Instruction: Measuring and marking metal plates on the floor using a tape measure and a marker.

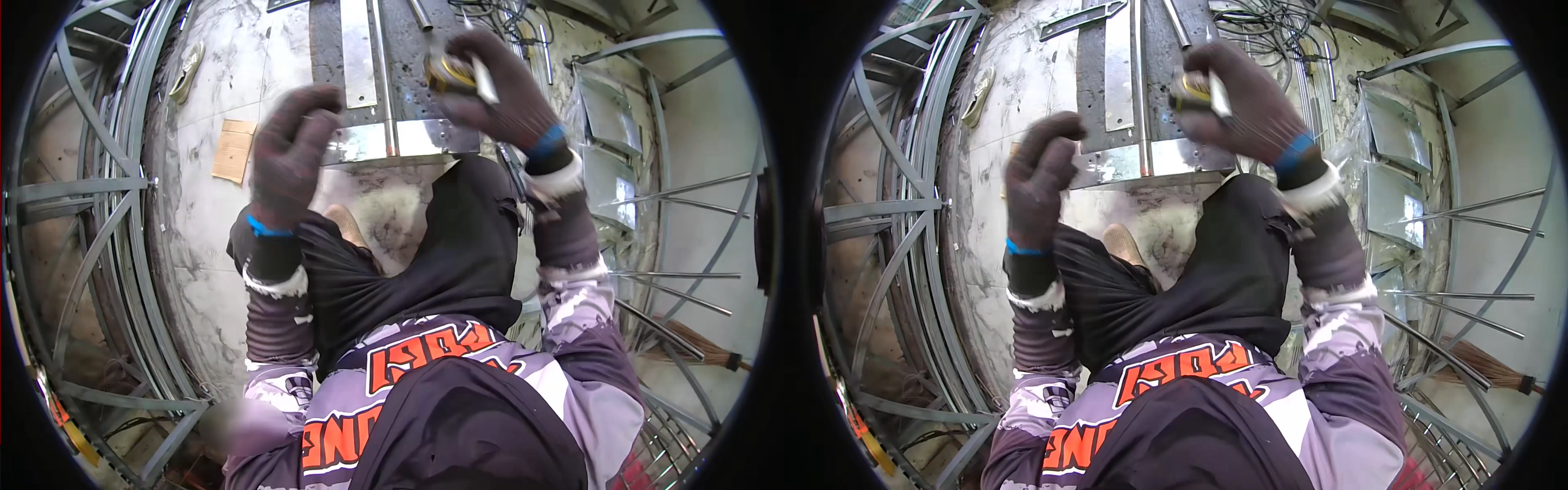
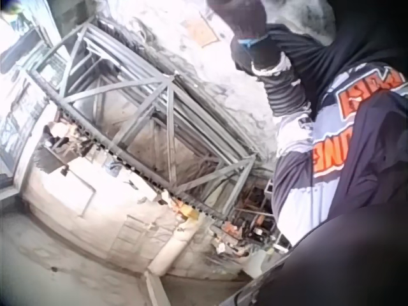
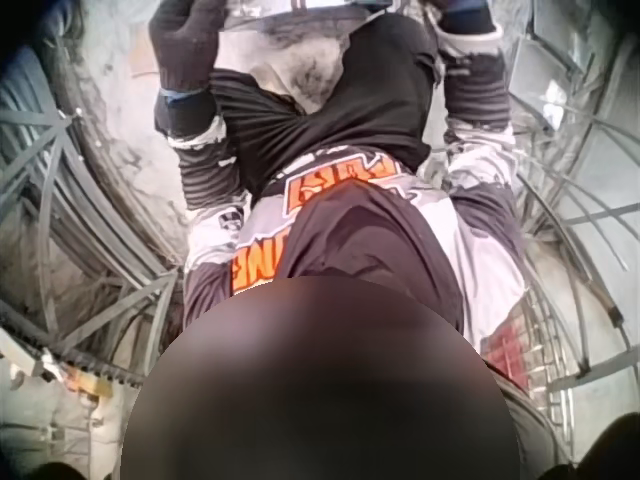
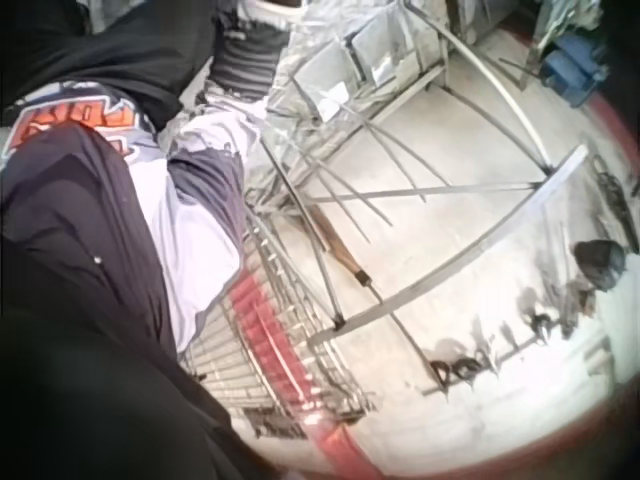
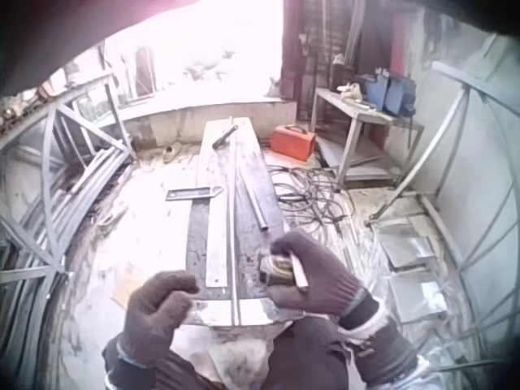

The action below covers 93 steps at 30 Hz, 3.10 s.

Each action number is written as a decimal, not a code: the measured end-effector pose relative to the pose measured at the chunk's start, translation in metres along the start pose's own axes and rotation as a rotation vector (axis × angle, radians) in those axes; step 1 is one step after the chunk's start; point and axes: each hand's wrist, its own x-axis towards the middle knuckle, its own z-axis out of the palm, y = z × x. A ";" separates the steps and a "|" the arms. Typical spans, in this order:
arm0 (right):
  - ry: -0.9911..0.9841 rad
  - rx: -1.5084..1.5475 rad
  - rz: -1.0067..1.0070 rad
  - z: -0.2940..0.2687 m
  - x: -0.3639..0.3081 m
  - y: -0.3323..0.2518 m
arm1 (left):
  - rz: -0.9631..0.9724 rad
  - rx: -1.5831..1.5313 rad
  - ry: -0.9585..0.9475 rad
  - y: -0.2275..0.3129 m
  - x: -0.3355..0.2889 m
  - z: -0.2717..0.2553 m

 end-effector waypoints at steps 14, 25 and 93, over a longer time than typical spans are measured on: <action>-0.222 0.268 0.091 0.010 -0.112 -0.081 | -0.221 0.131 -0.561 -0.024 -0.061 0.045; -0.085 0.220 0.392 -0.070 -0.089 0.013 | -0.329 0.306 0.015 -0.036 0.001 -0.096; -0.079 -0.080 0.193 -0.077 -0.114 0.034 | -0.279 0.559 -0.017 -0.056 0.012 -0.074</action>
